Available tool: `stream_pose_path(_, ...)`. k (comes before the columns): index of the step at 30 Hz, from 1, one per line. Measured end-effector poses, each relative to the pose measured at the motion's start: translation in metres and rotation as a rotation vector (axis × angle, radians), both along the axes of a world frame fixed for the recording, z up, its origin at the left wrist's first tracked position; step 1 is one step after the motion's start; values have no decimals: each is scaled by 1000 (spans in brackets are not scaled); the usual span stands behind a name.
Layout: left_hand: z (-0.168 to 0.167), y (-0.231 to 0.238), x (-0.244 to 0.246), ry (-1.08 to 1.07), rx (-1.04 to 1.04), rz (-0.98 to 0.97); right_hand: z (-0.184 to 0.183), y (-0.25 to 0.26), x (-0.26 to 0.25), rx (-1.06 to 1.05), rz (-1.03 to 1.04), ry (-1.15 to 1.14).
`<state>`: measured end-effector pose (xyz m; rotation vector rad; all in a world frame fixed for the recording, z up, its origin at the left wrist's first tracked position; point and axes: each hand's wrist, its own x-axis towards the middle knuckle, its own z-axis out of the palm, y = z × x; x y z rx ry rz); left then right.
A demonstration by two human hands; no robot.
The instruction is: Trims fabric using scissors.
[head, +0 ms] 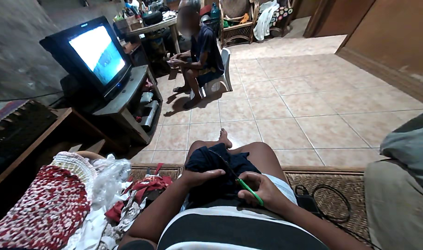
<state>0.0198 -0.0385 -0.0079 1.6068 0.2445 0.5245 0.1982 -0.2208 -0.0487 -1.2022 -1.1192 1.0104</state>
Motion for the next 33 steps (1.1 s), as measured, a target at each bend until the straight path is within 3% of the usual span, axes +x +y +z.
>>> stream_pose_path(9,-5,3,-3,56,91,-2,0,-1,0,-17,-49,-65)
stream_pose_path(13,11,-3,-8,-42,-252,20,3,-3,1,-31,-65,-135)
stream_pose_path(16,17,7,-10,-56,-391,83,5,-3,2,-30,-52,-167)
stream_pose_path(33,14,-11,5,-10,-297,229,4,-3,0,-24,16,0)
